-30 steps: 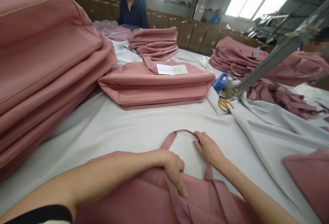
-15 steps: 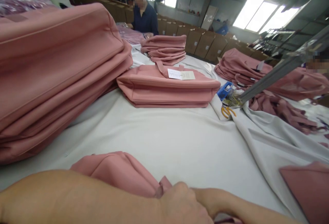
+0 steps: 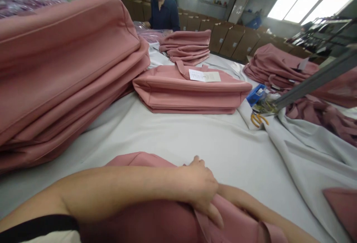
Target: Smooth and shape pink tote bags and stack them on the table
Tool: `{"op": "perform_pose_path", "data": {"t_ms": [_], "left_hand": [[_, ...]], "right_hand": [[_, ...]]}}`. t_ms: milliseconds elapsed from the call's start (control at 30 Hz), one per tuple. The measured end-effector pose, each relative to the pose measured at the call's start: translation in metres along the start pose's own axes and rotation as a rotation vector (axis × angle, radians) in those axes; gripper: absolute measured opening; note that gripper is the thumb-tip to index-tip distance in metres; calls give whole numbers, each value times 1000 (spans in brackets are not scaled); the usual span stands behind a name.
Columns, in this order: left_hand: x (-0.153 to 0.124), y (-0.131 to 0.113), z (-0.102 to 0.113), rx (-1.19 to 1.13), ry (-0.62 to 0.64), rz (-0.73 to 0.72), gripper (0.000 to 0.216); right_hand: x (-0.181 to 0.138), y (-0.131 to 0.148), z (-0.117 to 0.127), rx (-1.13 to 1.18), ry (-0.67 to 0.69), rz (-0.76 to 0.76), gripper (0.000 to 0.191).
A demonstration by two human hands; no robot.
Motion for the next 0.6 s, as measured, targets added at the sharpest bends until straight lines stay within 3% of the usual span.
{"op": "perform_pose_path", "data": {"t_ms": [100, 200, 267, 433, 600], "left_hand": [[19, 18, -17, -58, 106, 98, 67], [32, 32, -32, -56, 84, 108, 72], [38, 39, -41, -63, 66, 91, 75], [44, 48, -62, -111, 35, 96, 83], [43, 48, -67, -129, -60, 92, 80]], "right_hand": [[-2, -14, 29, -32, 90, -190, 37], [-33, -12, 60, -199, -65, -358, 41], [-67, -4, 69, -362, -154, -387, 40], [-151, 2, 47, -739, -226, -353, 29], [-168, -17, 23, -885, -232, -274, 24]]}}
Point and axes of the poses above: each hand's wrist, its own x-axis towards the middle knuckle, its own z-axis out of the back of the hand, y = z × x, the point moved 1 cm from there along x, towards the middle knuckle, and after that the axes turned 14 degrees about z, right-handed, at the moved point
